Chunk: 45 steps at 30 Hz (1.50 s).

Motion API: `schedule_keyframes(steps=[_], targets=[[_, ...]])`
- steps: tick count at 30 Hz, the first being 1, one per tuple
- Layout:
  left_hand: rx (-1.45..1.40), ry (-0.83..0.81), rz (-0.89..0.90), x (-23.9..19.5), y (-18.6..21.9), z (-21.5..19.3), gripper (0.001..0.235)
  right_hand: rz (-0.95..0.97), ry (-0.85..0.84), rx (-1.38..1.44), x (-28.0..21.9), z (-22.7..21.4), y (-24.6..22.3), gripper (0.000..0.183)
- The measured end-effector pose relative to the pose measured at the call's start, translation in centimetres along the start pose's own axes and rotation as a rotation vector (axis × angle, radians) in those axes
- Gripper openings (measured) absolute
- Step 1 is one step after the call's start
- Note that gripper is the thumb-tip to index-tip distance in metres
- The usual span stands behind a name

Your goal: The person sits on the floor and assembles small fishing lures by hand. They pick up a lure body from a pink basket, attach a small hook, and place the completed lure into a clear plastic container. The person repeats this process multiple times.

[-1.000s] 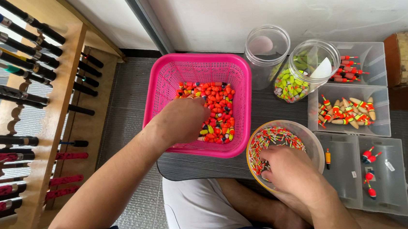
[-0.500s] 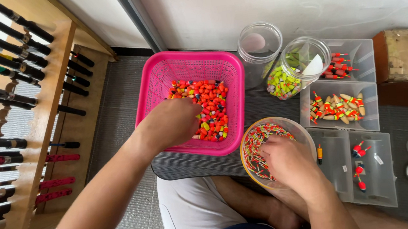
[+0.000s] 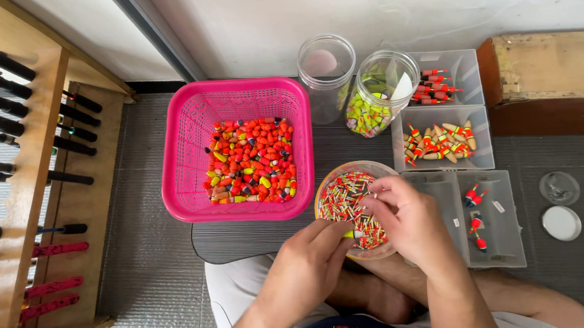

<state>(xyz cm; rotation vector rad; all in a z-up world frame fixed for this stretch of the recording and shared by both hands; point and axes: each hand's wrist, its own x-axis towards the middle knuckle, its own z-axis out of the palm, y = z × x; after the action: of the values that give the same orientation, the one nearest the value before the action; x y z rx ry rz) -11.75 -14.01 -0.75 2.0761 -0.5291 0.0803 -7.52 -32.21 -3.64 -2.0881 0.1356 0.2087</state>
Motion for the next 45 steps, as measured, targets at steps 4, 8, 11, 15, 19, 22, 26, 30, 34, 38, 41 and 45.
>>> schedule_keyframes(steps=[4,8,11,15,19,22,26,30,34,38,41,45], targets=[[-0.059,0.044,-0.017,-0.1,-0.8,1.9,0.019,-0.166,0.049,0.117,-0.6,-0.1,0.9,0.011],[-0.055,0.106,-0.009,0.3,-1.2,3.1,0.023,-0.227,0.028,0.096,-1.1,-0.1,0.9,0.013],[-0.018,0.088,0.003,0.4,-1.5,3.4,0.03,-0.242,0.022,0.035,-1.4,-0.1,1.1,0.024],[0.073,0.104,0.043,0.6,-1.8,3.5,0.024,-0.202,0.027,-0.011,-1.7,-0.1,0.9,0.008],[0.093,0.164,0.071,0.7,-1.8,3.6,0.02,-0.367,0.114,-0.078,-2.3,0.0,0.8,0.011],[-0.043,0.233,0.002,0.8,-1.3,3.6,0.017,-0.558,0.175,0.013,-2.5,-0.3,0.1,0.017],[-0.724,0.327,-0.351,0.4,-1.4,4.5,0.012,-0.388,0.132,0.076,-3.3,-0.6,0.5,0.025],[-1.259,0.433,-0.433,0.2,-2.7,6.1,0.014,-0.374,0.19,0.074,-3.5,-0.4,1.3,0.017],[-1.298,0.41,-0.458,0.2,-2.5,6.3,0.015,-0.465,0.174,0.1,-3.9,-0.7,0.6,0.014],[-1.285,0.403,-0.447,0.0,-2.4,6.3,0.013,-0.633,0.216,-0.025,-3.8,-0.8,0.5,0.009],[-1.183,0.383,-0.447,0.1,-2.1,5.9,0.013,-0.702,0.217,-0.072,-3.6,-1.0,0.5,0.009],[-1.032,0.379,-0.41,-0.2,-2.1,5.8,0.012,-0.759,0.205,-0.115,-3.4,-1.0,1.0,0.011]])
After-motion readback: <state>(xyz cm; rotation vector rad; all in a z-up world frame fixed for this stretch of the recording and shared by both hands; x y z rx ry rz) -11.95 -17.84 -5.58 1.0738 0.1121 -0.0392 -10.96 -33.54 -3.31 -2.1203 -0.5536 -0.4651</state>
